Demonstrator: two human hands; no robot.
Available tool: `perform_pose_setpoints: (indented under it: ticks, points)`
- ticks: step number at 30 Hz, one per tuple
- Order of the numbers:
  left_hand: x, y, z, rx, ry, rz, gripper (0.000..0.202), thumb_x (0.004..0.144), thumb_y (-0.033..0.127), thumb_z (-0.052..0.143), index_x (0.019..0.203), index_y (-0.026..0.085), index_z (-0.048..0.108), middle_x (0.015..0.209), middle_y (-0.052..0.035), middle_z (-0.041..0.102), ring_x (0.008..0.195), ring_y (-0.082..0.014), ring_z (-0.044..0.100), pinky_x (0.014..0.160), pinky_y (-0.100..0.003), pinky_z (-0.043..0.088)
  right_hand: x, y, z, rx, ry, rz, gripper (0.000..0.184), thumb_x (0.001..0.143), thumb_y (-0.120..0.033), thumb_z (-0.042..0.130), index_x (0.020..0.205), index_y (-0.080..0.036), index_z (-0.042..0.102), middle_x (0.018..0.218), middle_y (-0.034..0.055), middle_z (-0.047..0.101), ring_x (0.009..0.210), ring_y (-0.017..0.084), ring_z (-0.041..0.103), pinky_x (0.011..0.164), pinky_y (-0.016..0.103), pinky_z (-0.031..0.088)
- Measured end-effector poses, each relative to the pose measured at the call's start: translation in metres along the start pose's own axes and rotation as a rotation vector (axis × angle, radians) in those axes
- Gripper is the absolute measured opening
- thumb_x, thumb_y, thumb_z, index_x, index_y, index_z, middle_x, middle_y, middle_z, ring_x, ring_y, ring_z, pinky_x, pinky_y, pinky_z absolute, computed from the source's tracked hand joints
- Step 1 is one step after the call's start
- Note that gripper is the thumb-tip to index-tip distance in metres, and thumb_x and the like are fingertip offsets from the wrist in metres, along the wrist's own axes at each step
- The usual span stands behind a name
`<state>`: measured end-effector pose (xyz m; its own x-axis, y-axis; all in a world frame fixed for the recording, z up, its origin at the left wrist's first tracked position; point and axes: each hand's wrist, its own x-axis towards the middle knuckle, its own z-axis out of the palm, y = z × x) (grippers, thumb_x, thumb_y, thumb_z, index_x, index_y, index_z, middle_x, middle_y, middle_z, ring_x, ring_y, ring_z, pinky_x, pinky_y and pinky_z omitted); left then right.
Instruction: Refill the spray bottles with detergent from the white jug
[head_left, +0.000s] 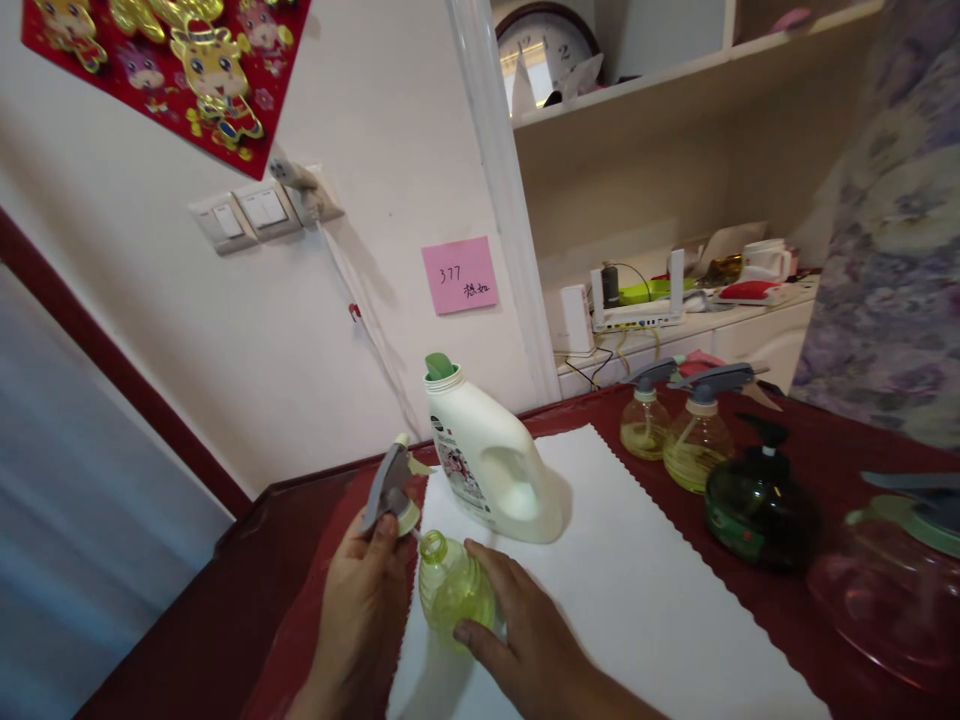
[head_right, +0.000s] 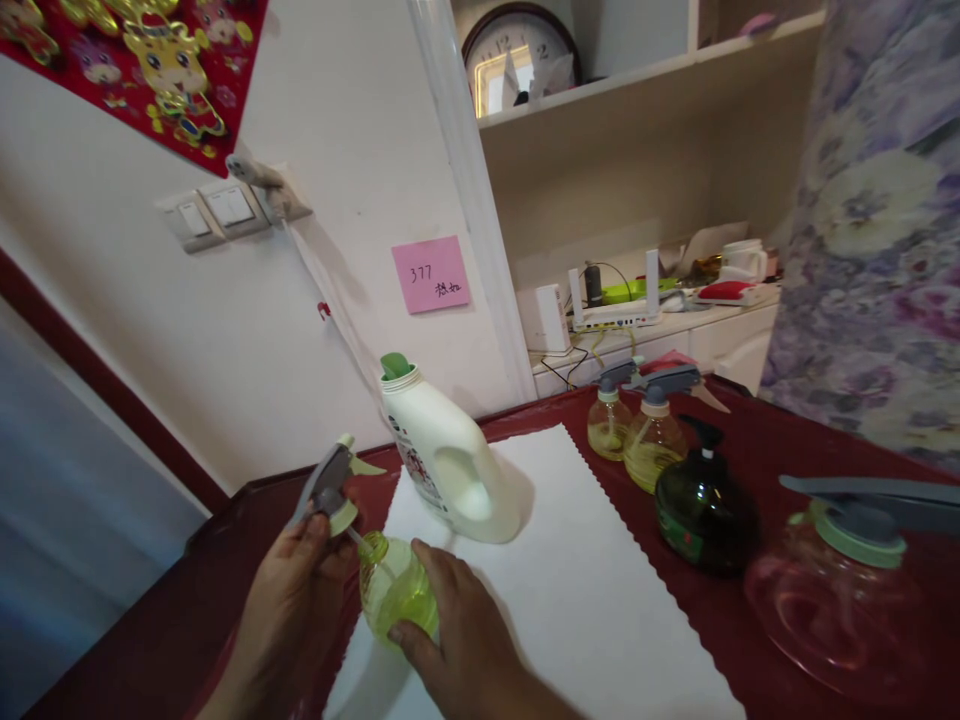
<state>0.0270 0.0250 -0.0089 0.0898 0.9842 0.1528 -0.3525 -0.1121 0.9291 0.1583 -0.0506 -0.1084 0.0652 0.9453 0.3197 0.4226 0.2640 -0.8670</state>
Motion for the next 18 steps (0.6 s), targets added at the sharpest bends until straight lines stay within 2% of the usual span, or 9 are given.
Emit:
perform_pose_setpoints:
  ticks: [3, 6, 8, 14, 18]
  points:
    - [-0.005, -0.017, -0.009, -0.018, -0.048, -0.087, 0.041, 0.073, 0.04, 0.086, 0.108, 0.023, 0.072, 0.085, -0.0015, 0.078, 0.082, -0.022, 0.075, 0.078, -0.03, 0.06, -0.001, 0.001, 0.001, 0.009, 0.004, -0.009, 0.071, 0.086, -0.03, 0.06, 0.152, -0.016, 0.039, 0.15, 0.014, 0.051, 0.136, 0.029, 0.048, 0.115, 0.049, 0.038]
    - [-0.01, -0.023, -0.01, -0.063, -0.099, -0.095, 0.056, 0.073, 0.038, 0.086, 0.123, 0.022, 0.067, 0.093, -0.0052, 0.079, 0.087, -0.0248, 0.076, 0.082, -0.034, 0.058, -0.001, 0.002, 0.001, 0.008, -0.002, -0.019, 0.071, 0.087, -0.034, 0.061, 0.152, -0.015, 0.039, 0.15, 0.0149, 0.051, 0.136, 0.03, 0.048, 0.115, 0.049, 0.038]
    - [-0.012, -0.025, -0.01, -0.073, -0.106, -0.093, 0.06, 0.073, 0.035, 0.086, 0.127, 0.021, 0.065, 0.097, -0.0059, 0.079, 0.087, -0.0243, 0.076, 0.083, -0.033, 0.058, 0.0, 0.002, 0.001, 0.009, -0.004, -0.022, 0.072, 0.087, -0.034, 0.062, 0.151, -0.014, 0.039, 0.149, 0.015, 0.051, 0.135, 0.03, 0.048, 0.115, 0.049, 0.039]
    - [-0.012, -0.03, -0.014, -0.01, -0.061, -0.107, 0.06, 0.07, 0.038, 0.089, 0.123, 0.021, 0.066, 0.096, -0.005, 0.078, 0.082, -0.022, 0.075, 0.078, -0.031, 0.057, 0.0, 0.003, 0.002, 0.013, 0.005, -0.022, 0.072, 0.086, -0.032, 0.063, 0.151, -0.016, 0.039, 0.149, 0.0145, 0.052, 0.135, 0.03, 0.049, 0.115, 0.049, 0.039]
    - [-0.013, -0.032, -0.017, 0.013, -0.076, -0.108, 0.054, 0.071, 0.041, 0.088, 0.117, 0.021, 0.066, 0.098, -0.0052, 0.078, 0.08, -0.0203, 0.074, 0.074, -0.029, 0.057, 0.0, 0.005, 0.003, 0.001, 0.002, -0.027, 0.073, 0.085, -0.032, 0.063, 0.152, -0.015, 0.038, 0.15, 0.0148, 0.051, 0.136, 0.03, 0.048, 0.115, 0.05, 0.039]
